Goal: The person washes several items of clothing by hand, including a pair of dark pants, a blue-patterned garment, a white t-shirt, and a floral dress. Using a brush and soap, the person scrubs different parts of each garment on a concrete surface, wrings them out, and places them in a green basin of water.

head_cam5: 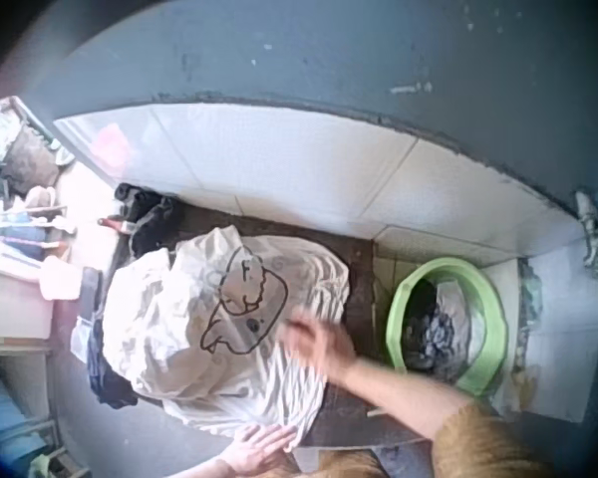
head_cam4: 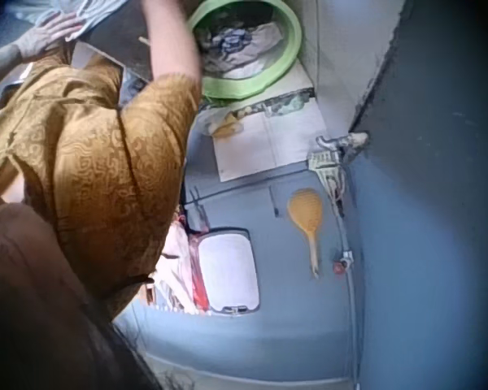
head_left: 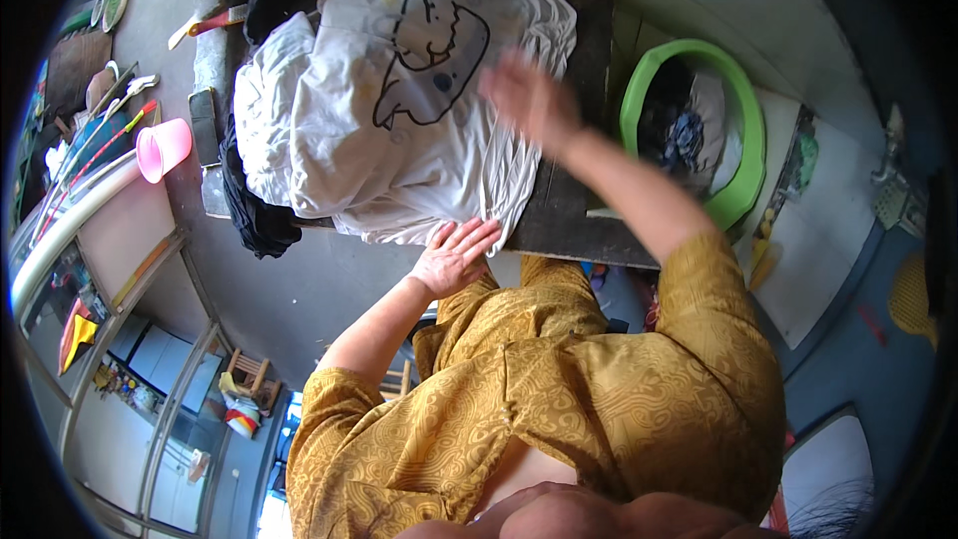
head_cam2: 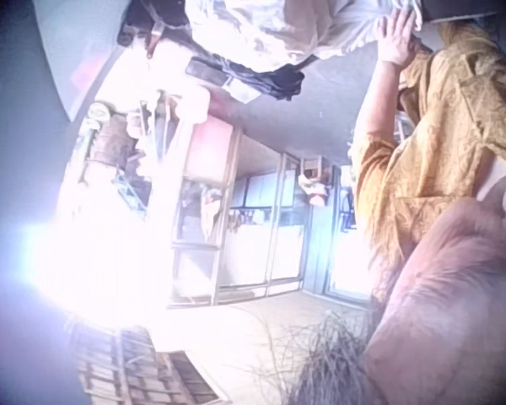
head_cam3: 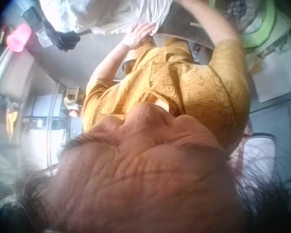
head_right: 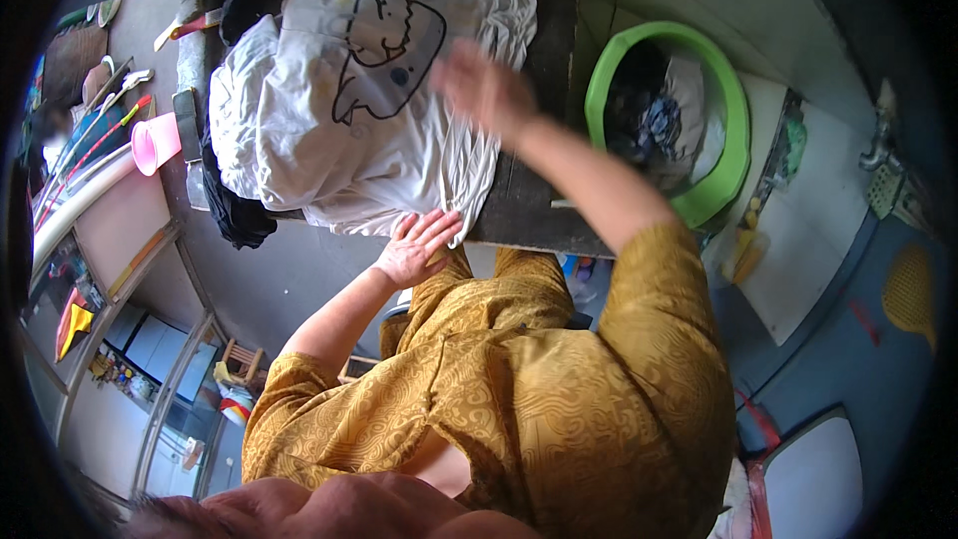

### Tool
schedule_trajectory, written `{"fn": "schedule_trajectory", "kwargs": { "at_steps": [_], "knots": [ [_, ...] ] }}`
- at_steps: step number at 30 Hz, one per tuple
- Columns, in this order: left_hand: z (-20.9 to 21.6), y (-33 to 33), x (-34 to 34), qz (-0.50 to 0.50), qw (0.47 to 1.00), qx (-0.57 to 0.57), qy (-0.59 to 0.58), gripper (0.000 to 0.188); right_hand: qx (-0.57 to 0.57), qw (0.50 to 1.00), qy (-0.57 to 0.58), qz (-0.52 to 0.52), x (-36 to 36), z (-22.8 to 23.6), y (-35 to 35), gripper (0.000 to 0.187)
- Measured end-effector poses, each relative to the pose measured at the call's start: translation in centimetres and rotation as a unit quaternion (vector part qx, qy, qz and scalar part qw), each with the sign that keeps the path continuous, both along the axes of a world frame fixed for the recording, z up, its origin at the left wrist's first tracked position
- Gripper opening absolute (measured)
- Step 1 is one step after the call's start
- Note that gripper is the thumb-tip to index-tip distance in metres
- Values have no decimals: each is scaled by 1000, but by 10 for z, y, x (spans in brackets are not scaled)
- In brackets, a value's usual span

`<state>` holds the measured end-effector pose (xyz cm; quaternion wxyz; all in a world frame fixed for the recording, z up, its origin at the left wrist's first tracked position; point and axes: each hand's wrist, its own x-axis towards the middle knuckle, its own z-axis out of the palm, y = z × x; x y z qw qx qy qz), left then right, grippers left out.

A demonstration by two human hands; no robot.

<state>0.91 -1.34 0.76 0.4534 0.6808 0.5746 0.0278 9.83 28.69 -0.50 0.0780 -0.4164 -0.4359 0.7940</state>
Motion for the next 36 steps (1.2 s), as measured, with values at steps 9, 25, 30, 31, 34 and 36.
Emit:
{"fn": "schedule_trajectory", "kwargs": {
  "at_steps": [9, 25, 30, 31, 34, 36],
  "knots": [
    [9, 33, 5, 24, 997, 75, -14, 58, 724, 651, -222, 45, 11, -78, 114, 48],
    [96, 96, -17, 328, 936, 109, -72, 42, 499, 732, -252, 391, 48, 19, 77, 67],
    [238, 136, -122, 493, 802, 167, -293, 47, 542, 815, -106, 175, 69, 187, 107, 47],
    [269, 149, -135, 479, 786, 205, -332, 41, 563, 812, -57, 143, 79, 229, 116, 46],
    [366, 181, -194, 421, 725, 249, -486, 33, 622, 775, 37, 105, 97, 352, 125, 41],
    [444, 193, -200, 358, 729, 298, -502, 32, 651, 752, 91, 55, 108, 412, 129, 44]
  ]
}}
